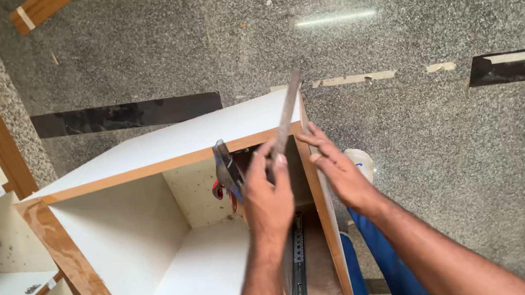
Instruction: The person sands the edges and corners of a wooden cabinet using a sanding block and a metal file. They work on the exterior edges and then move to the interior corners, smoothing the surfaces.
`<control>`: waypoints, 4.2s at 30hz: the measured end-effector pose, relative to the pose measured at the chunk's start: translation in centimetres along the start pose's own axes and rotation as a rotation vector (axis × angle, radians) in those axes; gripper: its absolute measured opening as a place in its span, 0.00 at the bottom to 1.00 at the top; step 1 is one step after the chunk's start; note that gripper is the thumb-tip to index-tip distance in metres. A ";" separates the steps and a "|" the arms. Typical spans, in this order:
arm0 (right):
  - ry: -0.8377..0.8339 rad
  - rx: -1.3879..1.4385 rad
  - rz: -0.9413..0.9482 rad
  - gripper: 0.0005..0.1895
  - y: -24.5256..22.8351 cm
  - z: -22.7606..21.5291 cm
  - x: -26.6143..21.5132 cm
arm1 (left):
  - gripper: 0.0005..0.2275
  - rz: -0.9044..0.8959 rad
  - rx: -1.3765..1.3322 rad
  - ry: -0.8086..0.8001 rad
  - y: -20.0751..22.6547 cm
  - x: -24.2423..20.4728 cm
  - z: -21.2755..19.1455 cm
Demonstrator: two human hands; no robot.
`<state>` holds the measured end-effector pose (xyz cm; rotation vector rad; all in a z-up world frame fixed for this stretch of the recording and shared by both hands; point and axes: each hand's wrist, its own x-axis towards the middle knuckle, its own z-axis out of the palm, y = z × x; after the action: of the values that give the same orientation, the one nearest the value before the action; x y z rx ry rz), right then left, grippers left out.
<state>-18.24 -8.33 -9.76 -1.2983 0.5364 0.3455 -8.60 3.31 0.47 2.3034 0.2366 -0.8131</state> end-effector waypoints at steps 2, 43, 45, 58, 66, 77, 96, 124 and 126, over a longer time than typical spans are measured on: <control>0.137 0.289 0.033 0.29 -0.5 -0.2 -0.4 | 0.15 -0.203 -0.073 -0.054 -0.1 -1.3 1.0; 0.185 -0.469 0.190 0.11 -1.7 -2.1 8.9 | 0.20 -0.294 -0.444 0.526 -15.3 -19.6 12.0; 0.163 -0.458 0.164 0.12 -1.7 -1.8 8.5 | 0.19 -0.271 -0.472 0.582 -15.6 -21.4 13.1; 0.128 -0.477 -0.004 0.10 -1.6 4.2 2.6 | 0.19 -0.519 -0.772 0.386 -14.4 -25.1 12.2; 0.073 0.159 0.150 0.08 9.9 14.6 0.4 | 0.16 -0.475 -0.687 0.465 -21.2 -25.3 9.6; 0.135 -0.145 0.198 0.09 6.7 17.4 -0.6 | 0.18 -0.526 -0.585 0.419 -28.3 -30.4 7.2; 0.059 0.596 0.324 0.39 16.6 14.0 -27.5 | 0.17 0.268 -0.605 -0.077 -28.2 -26.6 5.3; 0.366 -0.120 -0.366 0.18 33.5 9.4 -34.1 | 0.20 0.442 0.515 0.169 -35.7 -21.6 16.5; 0.446 -0.118 -0.276 0.17 32.5 10.3 -34.5 | 0.20 0.422 0.530 0.151 -35.8 -22.1 16.4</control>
<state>-62.18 11.42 -15.27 -1.5515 0.7065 -0.1501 -47.35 20.80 -14.85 2.7660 -0.4416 -0.5244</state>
